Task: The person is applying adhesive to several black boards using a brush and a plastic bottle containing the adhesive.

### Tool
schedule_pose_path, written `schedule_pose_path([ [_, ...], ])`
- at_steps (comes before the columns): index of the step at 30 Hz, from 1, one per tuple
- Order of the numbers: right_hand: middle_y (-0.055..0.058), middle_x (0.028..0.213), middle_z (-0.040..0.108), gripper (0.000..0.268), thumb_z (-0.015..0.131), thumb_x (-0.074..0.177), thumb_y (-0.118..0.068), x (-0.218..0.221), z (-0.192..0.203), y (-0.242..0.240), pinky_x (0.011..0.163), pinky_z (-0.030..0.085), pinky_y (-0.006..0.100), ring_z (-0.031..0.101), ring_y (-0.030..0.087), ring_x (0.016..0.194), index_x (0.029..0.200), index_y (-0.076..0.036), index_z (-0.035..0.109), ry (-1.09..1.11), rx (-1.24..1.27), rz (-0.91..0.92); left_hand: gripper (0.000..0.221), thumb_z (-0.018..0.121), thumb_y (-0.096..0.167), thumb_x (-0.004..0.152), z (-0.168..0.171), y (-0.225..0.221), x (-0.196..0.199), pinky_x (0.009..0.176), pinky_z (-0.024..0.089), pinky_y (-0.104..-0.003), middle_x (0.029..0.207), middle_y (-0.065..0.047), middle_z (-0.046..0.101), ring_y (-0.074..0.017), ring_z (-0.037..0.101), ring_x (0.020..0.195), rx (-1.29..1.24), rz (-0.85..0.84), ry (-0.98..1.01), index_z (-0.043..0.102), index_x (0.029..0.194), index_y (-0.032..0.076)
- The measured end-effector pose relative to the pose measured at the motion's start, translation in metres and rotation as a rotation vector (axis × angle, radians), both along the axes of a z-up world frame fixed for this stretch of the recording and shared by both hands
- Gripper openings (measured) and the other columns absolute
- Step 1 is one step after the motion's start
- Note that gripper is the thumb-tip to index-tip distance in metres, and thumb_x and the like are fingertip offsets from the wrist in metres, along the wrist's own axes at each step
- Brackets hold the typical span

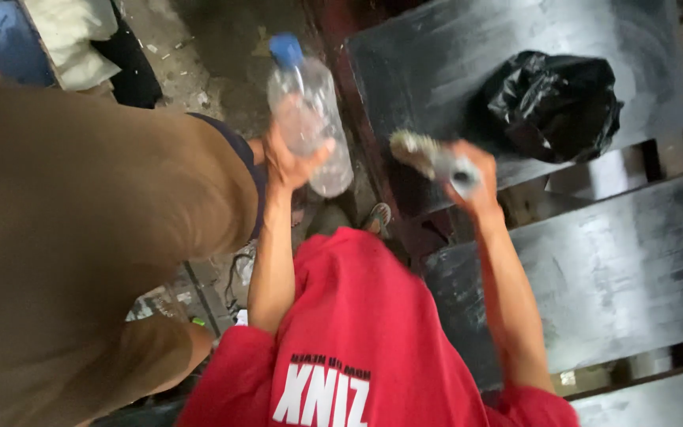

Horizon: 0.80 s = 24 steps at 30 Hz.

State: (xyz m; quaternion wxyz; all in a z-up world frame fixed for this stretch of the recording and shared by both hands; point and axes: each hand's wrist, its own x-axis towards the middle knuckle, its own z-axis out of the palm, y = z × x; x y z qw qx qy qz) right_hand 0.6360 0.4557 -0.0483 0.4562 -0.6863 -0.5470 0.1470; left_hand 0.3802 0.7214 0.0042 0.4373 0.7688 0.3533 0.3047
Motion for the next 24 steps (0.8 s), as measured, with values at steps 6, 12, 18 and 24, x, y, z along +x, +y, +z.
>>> schedule_pose_path([
  [6, 0.016, 0.092, 0.068, 0.025, 0.057, 0.076, 0.004, 0.010, -0.011, 0.150, 0.072, 0.050, 0.042, 0.065, 0.036, 0.081, 0.098, -0.004, 0.066, -0.192, 0.185, -0.121, 0.080, 0.089, 0.038, 0.080, 0.036, 0.079, 0.061, 0.090, 0.065, -0.037, 0.124, -0.011, 0.072, -0.0253, 0.078, 0.104, 0.187, -0.049, -0.247, 0.049, 0.144, 0.011],
  [12, 0.009, 0.079, 0.054, 0.007, 0.056, 0.090, -0.008, 0.027, 0.029, 0.251, 0.064, 0.038, 0.042, 0.051, 0.030, 0.069, 0.084, -0.008, 0.054, -0.172, 0.131, -0.120, 0.067, 0.085, 0.034, 0.084, 0.059, 0.203, 0.121, 0.088, 0.064, -0.038, 0.106, -0.013, 0.075, -0.0264, 0.078, 0.097, 0.187, -0.077, -0.383, 0.052, 0.136, 0.009],
  [18, 0.014, 0.082, 0.066, 0.018, 0.072, 0.081, -0.022, 0.111, 0.006, 0.436, 0.077, 0.055, 0.046, 0.067, 0.038, 0.081, 0.089, -0.009, 0.064, 0.003, 0.051, 0.040, 0.084, 0.091, 0.043, 0.067, -0.015, 0.376, 0.154, 0.097, 0.054, -0.044, 0.120, -0.019, 0.073, -0.0348, 0.072, 0.110, 0.281, -0.026, -0.255, 0.058, 0.133, 0.003],
  [24, 0.019, 0.065, 0.056, 0.021, 0.079, 0.067, -0.011, 0.252, -0.081, 0.652, 0.068, 0.049, 0.052, 0.061, 0.044, 0.064, 0.072, 0.000, 0.061, -0.172, -0.095, 0.026, 0.105, 0.100, 0.054, 0.063, -0.030, 0.496, 0.146, 0.084, 0.059, -0.045, 0.108, -0.027, 0.068, -0.0422, 0.073, 0.094, 0.584, 0.089, -0.081, 0.051, 0.130, -0.010],
])
